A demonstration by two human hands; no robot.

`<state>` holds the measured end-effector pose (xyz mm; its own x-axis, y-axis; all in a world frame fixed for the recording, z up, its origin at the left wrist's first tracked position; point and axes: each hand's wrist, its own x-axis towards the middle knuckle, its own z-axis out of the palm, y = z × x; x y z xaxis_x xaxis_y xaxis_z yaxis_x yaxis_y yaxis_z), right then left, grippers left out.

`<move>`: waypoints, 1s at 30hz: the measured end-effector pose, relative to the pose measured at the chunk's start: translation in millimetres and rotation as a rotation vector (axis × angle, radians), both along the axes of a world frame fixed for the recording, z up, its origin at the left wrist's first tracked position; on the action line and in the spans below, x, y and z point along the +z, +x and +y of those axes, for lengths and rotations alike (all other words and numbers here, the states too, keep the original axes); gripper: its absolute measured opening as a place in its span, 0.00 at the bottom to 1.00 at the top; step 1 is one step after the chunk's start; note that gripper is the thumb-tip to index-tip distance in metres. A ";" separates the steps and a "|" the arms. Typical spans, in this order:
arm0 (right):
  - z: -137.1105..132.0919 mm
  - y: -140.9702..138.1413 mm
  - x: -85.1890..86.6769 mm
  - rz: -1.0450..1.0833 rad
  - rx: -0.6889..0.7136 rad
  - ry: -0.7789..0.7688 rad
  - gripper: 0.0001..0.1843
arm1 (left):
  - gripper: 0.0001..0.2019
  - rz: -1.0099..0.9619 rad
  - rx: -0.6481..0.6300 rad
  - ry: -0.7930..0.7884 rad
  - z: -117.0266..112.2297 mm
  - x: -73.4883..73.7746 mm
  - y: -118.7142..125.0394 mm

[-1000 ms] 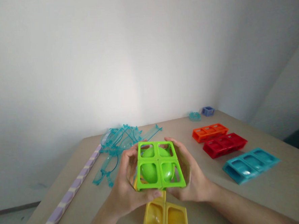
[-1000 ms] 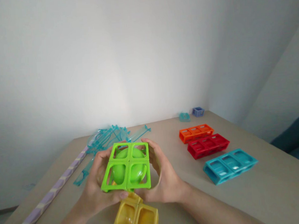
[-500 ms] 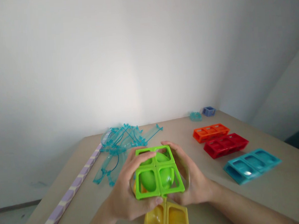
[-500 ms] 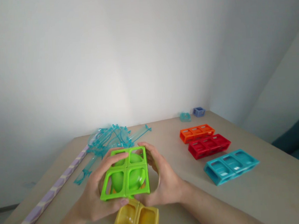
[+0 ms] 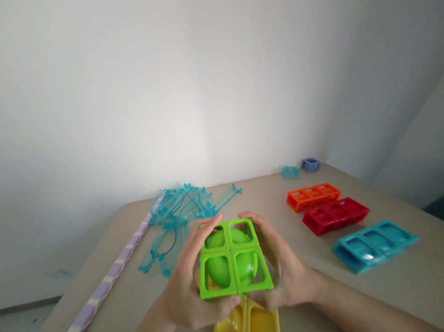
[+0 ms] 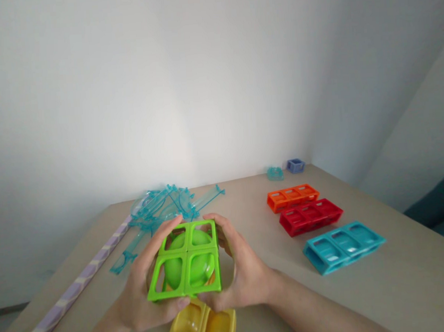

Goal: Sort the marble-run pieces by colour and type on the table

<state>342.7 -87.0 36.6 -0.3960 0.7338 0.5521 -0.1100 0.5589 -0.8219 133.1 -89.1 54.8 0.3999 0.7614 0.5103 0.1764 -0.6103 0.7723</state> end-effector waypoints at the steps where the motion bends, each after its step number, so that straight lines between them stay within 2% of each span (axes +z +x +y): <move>1: 0.4 0.1 -0.8 0.002 -0.003 0.005 0.56 | 0.48 -0.002 0.002 0.006 0.5 0.1 0.5; 13: -2.2 -0.8 -0.1 0.001 -0.046 0.036 0.56 | 0.46 -0.029 -0.013 -0.014 1.8 -2.5 -0.3; 16: 0.0 1.2 -4.6 0.005 -0.081 0.053 0.57 | 0.48 -0.107 -0.023 -0.098 1.2 -2.3 2.8; 19: 3.1 4.6 -7.1 -0.016 -0.159 0.135 0.57 | 0.51 -0.277 -0.103 -0.270 3.6 -1.4 5.5; 21: 4.6 6.1 -7.1 -0.054 -0.199 0.188 0.57 | 0.48 -0.381 -0.149 -0.383 7.3 -1.0 6.3; 23: 5.1 6.1 -6.5 -0.103 -0.213 0.187 0.58 | 0.41 -0.437 -0.102 -0.438 11.3 -1.1 7.1; 25: 4.6 5.1 -5.9 -0.133 -0.215 0.142 0.57 | 0.35 -0.469 -0.009 -0.424 14.0 -1.2 8.6; 30: 3.0 5.1 -5.9 -0.110 -0.136 0.064 0.52 | 0.32 -0.519 0.161 -0.343 13.1 0.7 14.8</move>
<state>347.8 -83.9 30.7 -0.3563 0.7497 0.5577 0.0589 0.6137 -0.7873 148.0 -76.0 55.5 0.0337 0.9456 0.3237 -0.2038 -0.3105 0.9285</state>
